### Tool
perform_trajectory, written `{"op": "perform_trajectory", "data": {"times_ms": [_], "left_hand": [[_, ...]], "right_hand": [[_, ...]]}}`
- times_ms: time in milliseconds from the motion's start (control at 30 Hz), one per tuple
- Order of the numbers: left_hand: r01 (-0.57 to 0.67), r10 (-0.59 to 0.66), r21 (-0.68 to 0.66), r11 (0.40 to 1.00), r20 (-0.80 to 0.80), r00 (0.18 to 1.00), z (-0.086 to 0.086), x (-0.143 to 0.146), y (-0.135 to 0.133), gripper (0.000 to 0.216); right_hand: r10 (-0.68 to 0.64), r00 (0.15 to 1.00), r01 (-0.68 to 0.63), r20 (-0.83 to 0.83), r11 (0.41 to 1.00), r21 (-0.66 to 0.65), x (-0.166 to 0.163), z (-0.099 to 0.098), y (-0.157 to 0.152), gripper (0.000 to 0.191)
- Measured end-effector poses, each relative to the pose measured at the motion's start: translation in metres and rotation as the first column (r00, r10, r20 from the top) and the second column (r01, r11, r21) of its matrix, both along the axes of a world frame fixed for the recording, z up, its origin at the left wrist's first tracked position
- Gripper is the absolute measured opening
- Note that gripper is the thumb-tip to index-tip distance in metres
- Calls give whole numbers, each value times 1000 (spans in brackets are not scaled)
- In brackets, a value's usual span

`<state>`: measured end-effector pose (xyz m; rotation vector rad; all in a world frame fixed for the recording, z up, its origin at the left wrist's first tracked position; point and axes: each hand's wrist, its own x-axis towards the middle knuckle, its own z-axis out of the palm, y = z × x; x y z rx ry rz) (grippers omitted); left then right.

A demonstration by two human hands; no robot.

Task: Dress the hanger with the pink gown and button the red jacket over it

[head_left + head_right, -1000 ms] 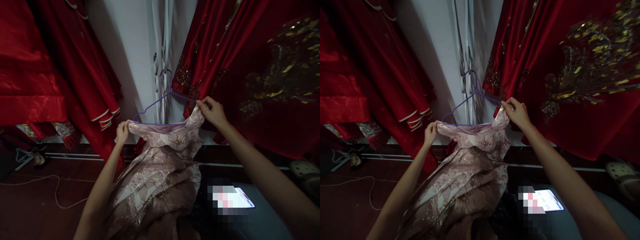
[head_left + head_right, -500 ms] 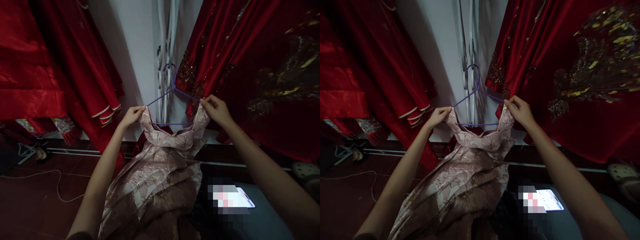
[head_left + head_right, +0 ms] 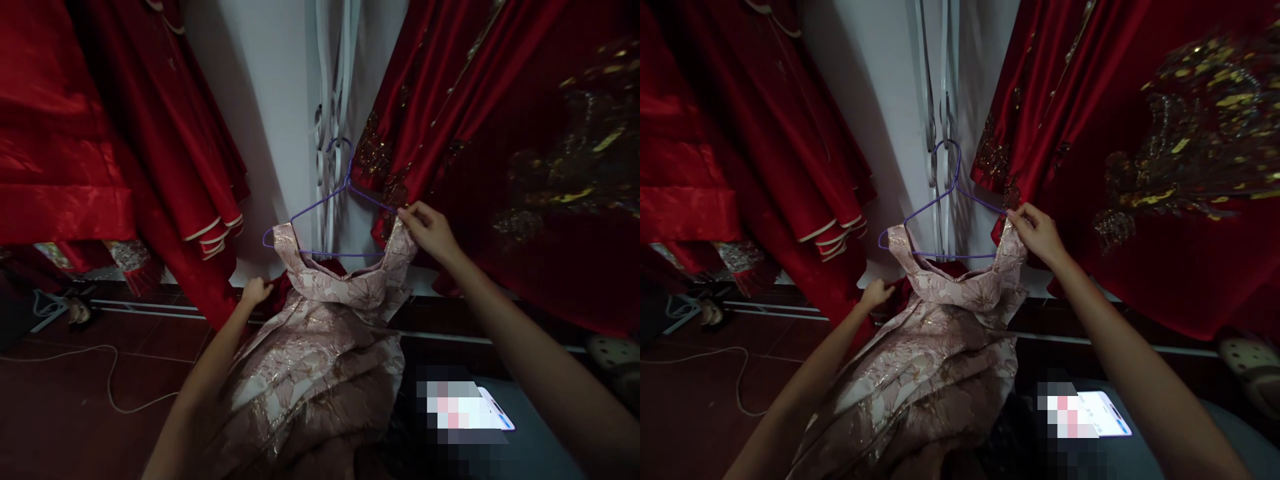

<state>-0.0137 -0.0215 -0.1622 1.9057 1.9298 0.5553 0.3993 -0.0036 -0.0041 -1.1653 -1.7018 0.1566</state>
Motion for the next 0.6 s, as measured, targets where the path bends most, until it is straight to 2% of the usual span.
{"op": "perform_trajectory", "data": {"times_ms": [67, 167, 267, 333, 400, 467, 533, 600], "left_hand": [[-9, 9, 53, 999, -2, 1000, 9, -14, 4, 23], [-2, -1, 142, 990, 22, 1000, 37, -29, 18, 26], [27, -39, 223, 974, 48, 998, 82, -32, 37, 27], [108, -119, 289, 951, 23, 993, 119, -27, 46, 25], [206, -169, 335, 920, -134, 976, 155, -15, 49, 20], [184, -70, 419, 889, -272, 960, 186, 8, 45, 17], [168, -3, 514, 841, -308, 952, 208, 39, 35, 18], [189, -17, 614, 766, -275, 961, 220, 73, 25, 19]], "right_hand": [[-12, 1000, 12, 12, 1000, -3, 0, -1, 1, 30], [-45, 998, 45, 32, 999, -7, -1, -2, -1, 32], [-91, 992, 91, 84, 996, 0, -3, 1, -7, 33], [-122, 984, 120, 134, 993, 19, -6, 4, -13, 32], [-166, 969, 155, 180, 985, 73, -11, 6, -20, 30], [-200, 955, 172, 220, 975, 138, -18, 6, -26, 28], [-212, 948, 170, 238, 968, 185, -25, 3, -32, 27], [-198, 954, 158, 225, 970, 185, -31, -1, -38, 28]]}}
